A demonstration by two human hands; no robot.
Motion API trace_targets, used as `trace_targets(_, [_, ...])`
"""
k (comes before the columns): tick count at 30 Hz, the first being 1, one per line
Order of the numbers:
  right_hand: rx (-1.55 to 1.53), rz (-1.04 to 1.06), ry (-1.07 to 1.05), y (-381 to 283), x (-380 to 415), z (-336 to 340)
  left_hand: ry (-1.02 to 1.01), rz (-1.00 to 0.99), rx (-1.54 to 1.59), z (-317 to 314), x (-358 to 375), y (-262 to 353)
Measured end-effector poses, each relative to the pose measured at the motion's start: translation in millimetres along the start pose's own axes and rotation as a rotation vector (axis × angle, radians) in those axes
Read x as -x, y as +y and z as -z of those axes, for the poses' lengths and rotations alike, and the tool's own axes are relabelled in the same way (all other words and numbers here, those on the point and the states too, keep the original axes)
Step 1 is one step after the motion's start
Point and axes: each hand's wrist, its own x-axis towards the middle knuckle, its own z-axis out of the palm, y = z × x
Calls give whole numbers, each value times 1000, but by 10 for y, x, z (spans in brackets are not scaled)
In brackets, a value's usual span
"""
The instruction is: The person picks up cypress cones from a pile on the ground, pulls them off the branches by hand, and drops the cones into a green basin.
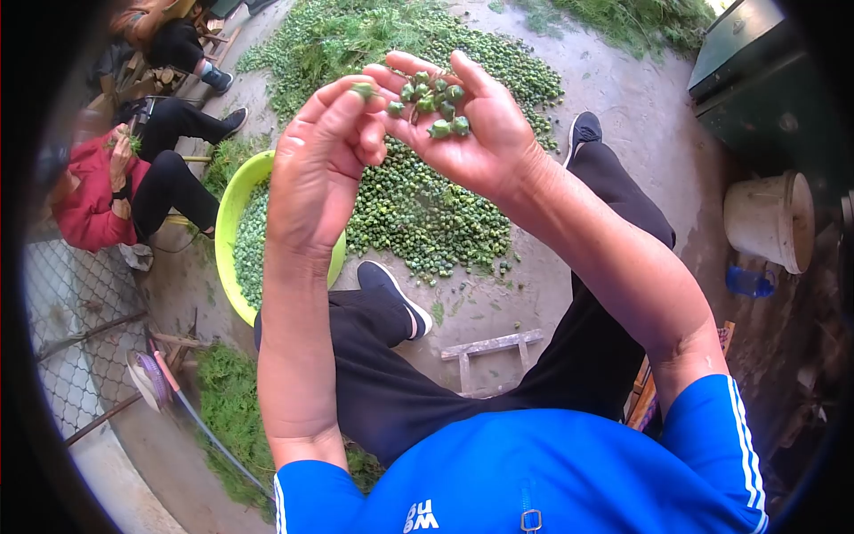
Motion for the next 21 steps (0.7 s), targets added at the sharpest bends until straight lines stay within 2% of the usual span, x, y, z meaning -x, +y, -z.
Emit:
trace_targets(2, [34,38,-35,5,14,-34,-39,18,84,80,11,11])
trace_targets(4, [17,32,-50,-14,19,-22,29,91,253,86,18,34])
trace_targets(8, [-1,7,-69,-31,15,-17,19,87,209,154,11,26])
trace_targets(9, [17,11,-66,-31,22,-25,91,76,161,95,20,26])
trace_targets(12, [109,9,21,-18,29,-30,33,41,81,110,40,23])
trace_targets(13, [113,7,86,-8,44,-40,143,-3,-83,32,56,20])
trace_targets(14, [115,10,86,1,51,-45,140,-4,-82,31,53,20])
trace_targets(16, [261,2,187,21,54,-37,177,-107,-304,40,51,14])
trace_targets(21, [370,-91,154,96,70,-9,179,-91,-313,117,69,10])
